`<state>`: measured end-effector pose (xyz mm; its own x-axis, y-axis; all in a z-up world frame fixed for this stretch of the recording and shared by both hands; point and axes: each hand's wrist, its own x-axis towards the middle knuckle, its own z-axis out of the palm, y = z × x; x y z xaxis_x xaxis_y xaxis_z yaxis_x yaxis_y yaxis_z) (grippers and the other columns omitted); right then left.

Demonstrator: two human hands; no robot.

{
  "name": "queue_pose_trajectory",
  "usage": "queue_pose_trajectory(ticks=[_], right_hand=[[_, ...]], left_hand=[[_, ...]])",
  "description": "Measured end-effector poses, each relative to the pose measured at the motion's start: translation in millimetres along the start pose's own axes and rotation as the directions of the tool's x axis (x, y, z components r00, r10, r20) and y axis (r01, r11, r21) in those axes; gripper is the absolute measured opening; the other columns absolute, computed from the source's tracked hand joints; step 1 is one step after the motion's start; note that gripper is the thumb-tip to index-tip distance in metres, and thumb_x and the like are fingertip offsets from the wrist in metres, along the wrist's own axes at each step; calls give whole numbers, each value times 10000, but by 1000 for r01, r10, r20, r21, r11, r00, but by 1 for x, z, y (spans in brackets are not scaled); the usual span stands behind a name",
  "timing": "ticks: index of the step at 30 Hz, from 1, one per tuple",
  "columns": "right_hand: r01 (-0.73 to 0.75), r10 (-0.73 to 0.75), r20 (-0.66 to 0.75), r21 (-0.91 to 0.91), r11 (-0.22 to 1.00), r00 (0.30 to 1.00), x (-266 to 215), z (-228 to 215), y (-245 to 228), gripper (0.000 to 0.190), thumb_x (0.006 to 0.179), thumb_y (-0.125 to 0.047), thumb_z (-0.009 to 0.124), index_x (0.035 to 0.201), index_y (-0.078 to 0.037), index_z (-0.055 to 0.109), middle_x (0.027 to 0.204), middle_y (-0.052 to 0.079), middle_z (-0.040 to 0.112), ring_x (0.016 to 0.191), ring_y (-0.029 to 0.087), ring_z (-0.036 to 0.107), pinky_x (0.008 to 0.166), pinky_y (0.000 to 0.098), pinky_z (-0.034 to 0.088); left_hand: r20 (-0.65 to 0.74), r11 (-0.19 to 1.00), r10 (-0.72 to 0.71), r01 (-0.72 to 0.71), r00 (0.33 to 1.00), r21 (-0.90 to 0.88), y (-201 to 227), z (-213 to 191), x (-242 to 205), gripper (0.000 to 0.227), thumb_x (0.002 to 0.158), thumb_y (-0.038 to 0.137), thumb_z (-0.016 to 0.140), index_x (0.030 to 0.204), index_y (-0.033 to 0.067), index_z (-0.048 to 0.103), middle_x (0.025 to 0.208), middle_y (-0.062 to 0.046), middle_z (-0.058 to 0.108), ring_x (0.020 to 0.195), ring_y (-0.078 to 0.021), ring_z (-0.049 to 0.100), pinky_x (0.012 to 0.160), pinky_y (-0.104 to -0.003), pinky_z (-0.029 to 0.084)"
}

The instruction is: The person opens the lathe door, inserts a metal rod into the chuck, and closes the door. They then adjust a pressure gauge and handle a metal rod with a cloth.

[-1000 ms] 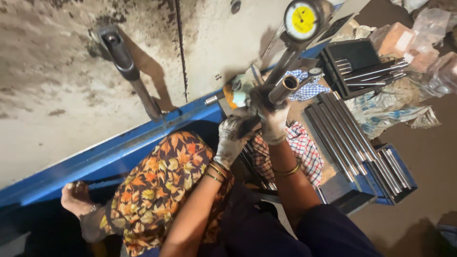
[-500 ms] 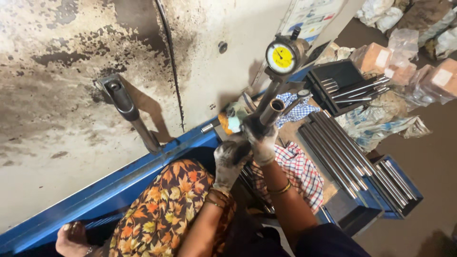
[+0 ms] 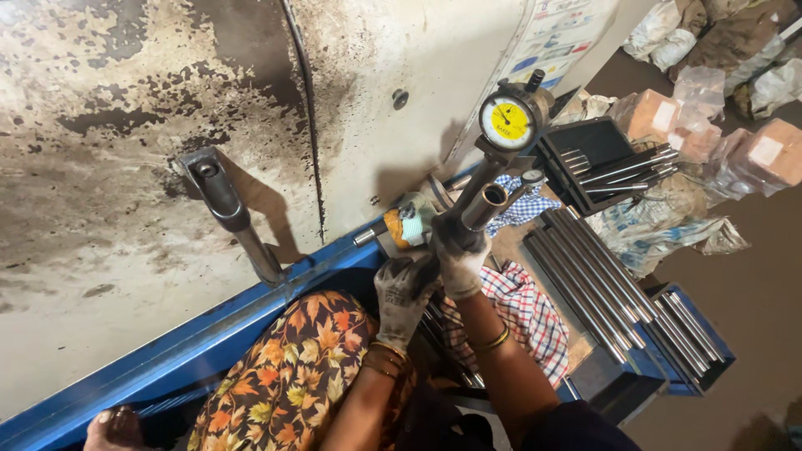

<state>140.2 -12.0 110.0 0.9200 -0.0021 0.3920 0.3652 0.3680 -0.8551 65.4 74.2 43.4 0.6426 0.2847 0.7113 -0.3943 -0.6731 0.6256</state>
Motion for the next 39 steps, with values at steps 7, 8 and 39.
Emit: queue_pose_trajectory(ticks=[7,8,39], right_hand=[[-23,23,-17,-20,1000,1000,4,3,1,176,875,44,742,1039,1,693,846,30,681,681,105,633,611,255,527],[-17,17,-7,-4,1000,1000,5,3,2,181,874,41,739,1044,2,690,851,29,682,686,103,635,613,256,530],[47,-51,31,116,992,998,21,3,19,313,835,94,668,1136,19,628,954,88,695,701,131,649,592,274,536]], left_hand=[[-39,1000,1,-1,999,5,6,-6,9,460,817,361,790,1221,159,704,1001,-70,685,969,-321,627,889,-475,500],[-42,1000,8,-8,999,-3,7,-6,10,455,825,355,786,1225,156,701,1021,-61,694,985,-314,630,903,-472,498],[25,992,-101,98,995,80,-29,29,-5,484,837,317,781,1285,175,667,1126,-28,694,1148,-250,588,1077,-487,387]])
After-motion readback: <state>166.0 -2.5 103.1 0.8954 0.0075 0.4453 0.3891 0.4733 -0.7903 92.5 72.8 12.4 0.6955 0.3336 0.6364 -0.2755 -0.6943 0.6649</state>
